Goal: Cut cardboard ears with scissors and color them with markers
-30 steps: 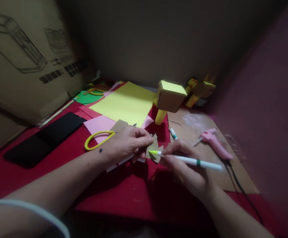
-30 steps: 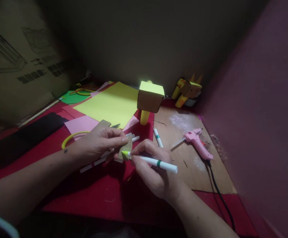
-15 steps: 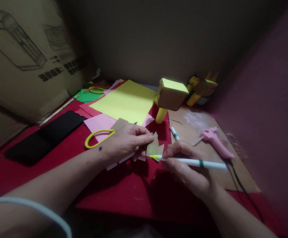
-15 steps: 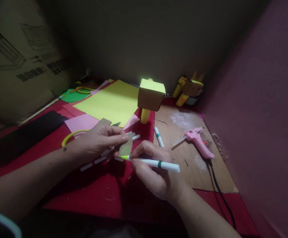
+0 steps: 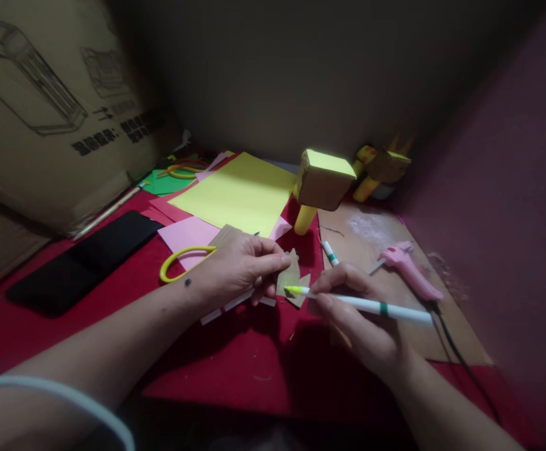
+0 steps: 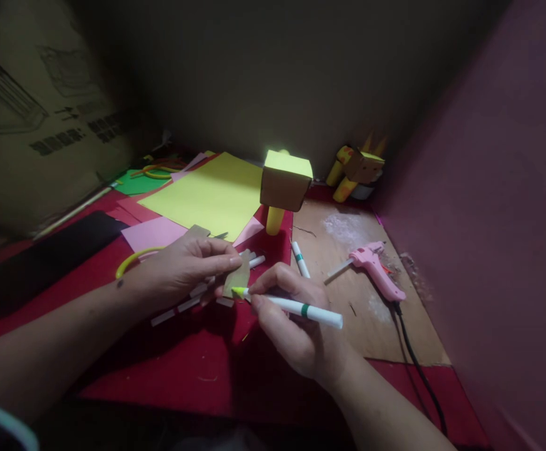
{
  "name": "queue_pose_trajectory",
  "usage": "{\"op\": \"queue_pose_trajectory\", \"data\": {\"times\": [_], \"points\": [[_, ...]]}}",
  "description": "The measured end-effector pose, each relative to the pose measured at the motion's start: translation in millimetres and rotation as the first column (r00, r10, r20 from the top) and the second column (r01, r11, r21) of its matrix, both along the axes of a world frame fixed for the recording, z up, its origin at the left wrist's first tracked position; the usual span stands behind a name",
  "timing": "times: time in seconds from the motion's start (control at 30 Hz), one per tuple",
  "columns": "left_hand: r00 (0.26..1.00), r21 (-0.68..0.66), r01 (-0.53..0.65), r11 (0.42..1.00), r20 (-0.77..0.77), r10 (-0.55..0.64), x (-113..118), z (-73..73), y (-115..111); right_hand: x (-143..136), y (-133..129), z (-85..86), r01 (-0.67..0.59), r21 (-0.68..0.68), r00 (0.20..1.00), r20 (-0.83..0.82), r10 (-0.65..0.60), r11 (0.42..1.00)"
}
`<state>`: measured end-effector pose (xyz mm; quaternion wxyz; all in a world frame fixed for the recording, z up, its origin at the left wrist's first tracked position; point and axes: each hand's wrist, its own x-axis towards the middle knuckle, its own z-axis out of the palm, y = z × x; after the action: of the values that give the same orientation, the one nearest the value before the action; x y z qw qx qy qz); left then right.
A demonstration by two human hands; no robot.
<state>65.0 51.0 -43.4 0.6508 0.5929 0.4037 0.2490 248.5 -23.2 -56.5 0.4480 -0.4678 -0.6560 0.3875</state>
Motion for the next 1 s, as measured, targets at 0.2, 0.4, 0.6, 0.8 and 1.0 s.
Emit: {"op": "queue_pose_trajectory", "data": {"times": [0.2, 0.4, 0.6, 0.8, 1.0], "points": [[1.000, 0.001, -0.007, 1.000, -0.009, 0.007, 0, -0.7, 0, 0, 0, 2.3, -0.026, -0.005, 0.999, 0.039, 0.026, 1.000], [1.000, -0.021, -0.016, 1.000, -0.020, 0.015, 0, -1.0, 0, -1, 0, 3.6, -0.068, 0.024, 0.996, 0.067, 0.066, 0.997], [1.000, -0.019, -0.011, 1.000, -0.005, 0.011, 0, -0.6, 0, -1, -1, 3.4, -0.048, -0.003, 0.998, 0.042, 0.049, 0.999], [1.000, 0.011, -0.023, 1.000, 0.013, 0.023, -4, -0.4, 4, 0, 0, -0.7, -0.020, 0.019, 0.999, -0.039, 0.020, 1.000], [0.984, 0.020, -0.125, 0.992, 0.129, 0.121, -14, -1.2, 13, 1, 0, -9.9, 0.033, 0.033, 0.994, -0.101, -0.029, 0.999]]}}
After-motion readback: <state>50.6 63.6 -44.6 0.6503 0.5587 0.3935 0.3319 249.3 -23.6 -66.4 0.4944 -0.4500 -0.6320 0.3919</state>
